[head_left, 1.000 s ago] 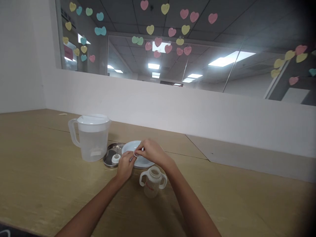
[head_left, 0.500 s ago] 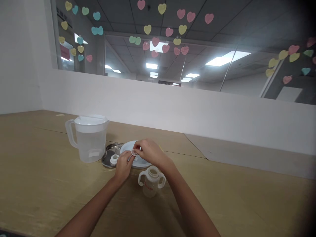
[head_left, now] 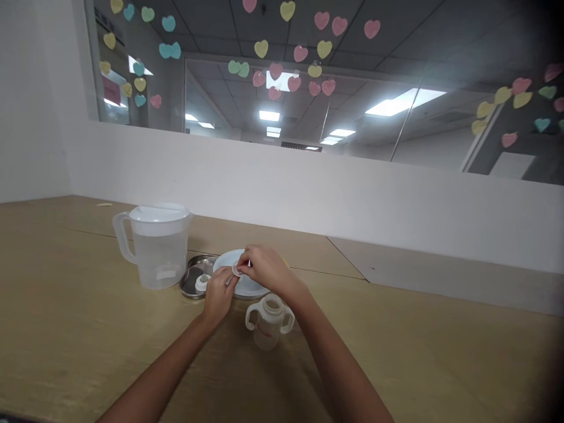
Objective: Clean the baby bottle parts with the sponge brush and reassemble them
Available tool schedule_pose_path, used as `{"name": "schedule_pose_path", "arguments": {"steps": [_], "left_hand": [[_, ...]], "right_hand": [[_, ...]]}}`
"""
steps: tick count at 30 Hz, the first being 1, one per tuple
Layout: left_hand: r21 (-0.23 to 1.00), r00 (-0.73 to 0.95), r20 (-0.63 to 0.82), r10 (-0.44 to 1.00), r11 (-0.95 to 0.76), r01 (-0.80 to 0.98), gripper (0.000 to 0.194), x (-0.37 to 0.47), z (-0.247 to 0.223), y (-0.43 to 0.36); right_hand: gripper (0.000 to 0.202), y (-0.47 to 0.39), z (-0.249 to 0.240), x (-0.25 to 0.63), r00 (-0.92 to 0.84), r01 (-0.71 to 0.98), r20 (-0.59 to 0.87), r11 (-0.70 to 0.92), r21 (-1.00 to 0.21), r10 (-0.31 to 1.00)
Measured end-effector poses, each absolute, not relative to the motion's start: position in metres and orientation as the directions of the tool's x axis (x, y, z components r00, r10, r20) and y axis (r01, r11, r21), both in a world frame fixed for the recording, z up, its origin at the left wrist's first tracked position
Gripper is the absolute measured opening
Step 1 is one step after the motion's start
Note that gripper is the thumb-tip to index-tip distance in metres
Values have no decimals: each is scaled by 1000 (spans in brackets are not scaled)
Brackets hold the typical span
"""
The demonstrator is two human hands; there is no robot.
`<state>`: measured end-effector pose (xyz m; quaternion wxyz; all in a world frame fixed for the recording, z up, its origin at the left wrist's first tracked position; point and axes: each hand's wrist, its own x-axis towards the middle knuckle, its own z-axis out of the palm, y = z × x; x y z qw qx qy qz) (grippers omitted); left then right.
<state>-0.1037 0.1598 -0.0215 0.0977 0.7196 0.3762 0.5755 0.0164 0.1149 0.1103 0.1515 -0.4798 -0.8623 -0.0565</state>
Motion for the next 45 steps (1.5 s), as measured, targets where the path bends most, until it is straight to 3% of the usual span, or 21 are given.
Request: {"name": "schedule_pose_path", "arguments": {"steps": [4,13,20,45], "left_hand": [[571,50,761,647,-704,423,30,-104,-22,161],[575,52,749,660,-687,445,30,-105,-25,163],[559,41,760,649,-685,467,31,-106,-28,167],[572,68,750,658,-697,431,31,-106,-34,173]], "right_hand": [[10,115,109,17,-500,843,318,536,-35,806],[10,107,111,13,-506,859,382,491,145,773],[13,99,117,7,-518,853,431,481,201,739],[11,89,118,6,-519,743,662,668,37,541]]}}
